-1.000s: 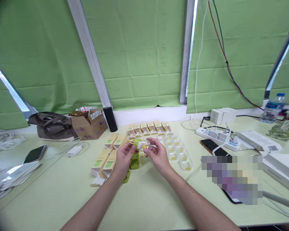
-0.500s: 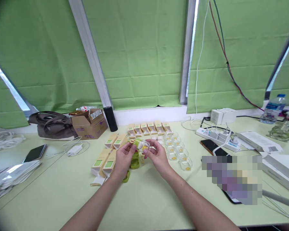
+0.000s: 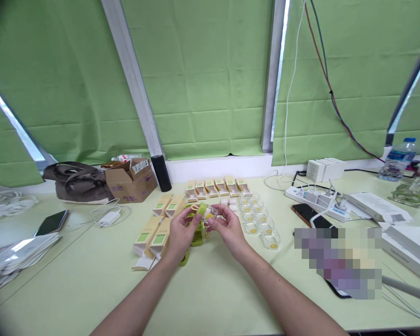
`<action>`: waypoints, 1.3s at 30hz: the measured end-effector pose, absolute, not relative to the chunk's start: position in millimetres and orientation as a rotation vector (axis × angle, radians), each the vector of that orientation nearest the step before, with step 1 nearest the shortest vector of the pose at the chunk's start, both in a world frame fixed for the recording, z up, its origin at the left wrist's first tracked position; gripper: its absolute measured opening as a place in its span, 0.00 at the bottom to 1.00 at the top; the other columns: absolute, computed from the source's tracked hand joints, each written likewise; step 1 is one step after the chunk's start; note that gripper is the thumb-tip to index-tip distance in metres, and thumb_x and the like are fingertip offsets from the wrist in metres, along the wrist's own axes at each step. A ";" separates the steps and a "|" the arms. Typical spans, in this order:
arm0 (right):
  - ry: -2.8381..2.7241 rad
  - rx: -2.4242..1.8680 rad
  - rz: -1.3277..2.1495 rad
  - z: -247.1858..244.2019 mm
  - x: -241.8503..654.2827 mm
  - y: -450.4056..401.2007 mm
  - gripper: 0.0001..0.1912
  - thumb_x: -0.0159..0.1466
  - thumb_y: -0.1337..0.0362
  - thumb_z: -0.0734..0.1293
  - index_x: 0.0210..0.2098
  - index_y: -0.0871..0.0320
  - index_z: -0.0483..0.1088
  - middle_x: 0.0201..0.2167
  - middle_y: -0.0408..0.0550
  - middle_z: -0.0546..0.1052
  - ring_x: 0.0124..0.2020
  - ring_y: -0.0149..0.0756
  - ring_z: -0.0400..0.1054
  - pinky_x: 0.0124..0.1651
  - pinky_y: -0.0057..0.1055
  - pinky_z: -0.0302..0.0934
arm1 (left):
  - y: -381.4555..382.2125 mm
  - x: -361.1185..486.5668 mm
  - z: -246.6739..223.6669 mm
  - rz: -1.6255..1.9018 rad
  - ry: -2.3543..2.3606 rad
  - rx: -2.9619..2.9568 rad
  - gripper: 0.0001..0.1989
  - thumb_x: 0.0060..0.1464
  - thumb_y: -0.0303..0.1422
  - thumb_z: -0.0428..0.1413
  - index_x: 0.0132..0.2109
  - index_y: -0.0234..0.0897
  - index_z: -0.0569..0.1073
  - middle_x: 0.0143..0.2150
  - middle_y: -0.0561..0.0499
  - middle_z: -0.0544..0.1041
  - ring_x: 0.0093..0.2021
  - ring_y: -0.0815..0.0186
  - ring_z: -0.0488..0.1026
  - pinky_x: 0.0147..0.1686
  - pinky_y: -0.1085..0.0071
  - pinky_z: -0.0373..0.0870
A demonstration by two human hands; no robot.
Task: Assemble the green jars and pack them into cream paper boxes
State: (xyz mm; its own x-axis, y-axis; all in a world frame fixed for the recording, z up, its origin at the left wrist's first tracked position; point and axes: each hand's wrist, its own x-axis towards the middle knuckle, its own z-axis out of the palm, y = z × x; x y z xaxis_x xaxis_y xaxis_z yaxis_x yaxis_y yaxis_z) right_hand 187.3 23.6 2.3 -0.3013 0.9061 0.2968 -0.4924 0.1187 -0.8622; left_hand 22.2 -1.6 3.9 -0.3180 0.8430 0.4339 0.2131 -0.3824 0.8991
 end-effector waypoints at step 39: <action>-1.218 -0.475 1.441 8.9 182.5 12.9 0.28 0.60 0.54 0.79 0.56 0.43 0.68 0.35 0.37 0.69 0.35 0.33 0.73 0.43 0.37 0.76 | -10.7 34.3 12.9 1.679 1.116 1.504 0.21 0.56 0.39 0.67 0.54 0.38 0.76 0.51 0.42 0.80 0.50 0.59 0.78 0.50 0.64 0.76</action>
State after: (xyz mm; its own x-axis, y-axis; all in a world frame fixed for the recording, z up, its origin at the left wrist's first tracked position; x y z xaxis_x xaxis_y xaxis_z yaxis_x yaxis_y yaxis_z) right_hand 182.5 12.9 8.9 -0.2843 0.8981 0.3355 -0.4805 0.1693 -0.8605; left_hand 34.3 -10.7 12.9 -0.1629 0.8715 0.4625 0.0887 -0.4539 0.8866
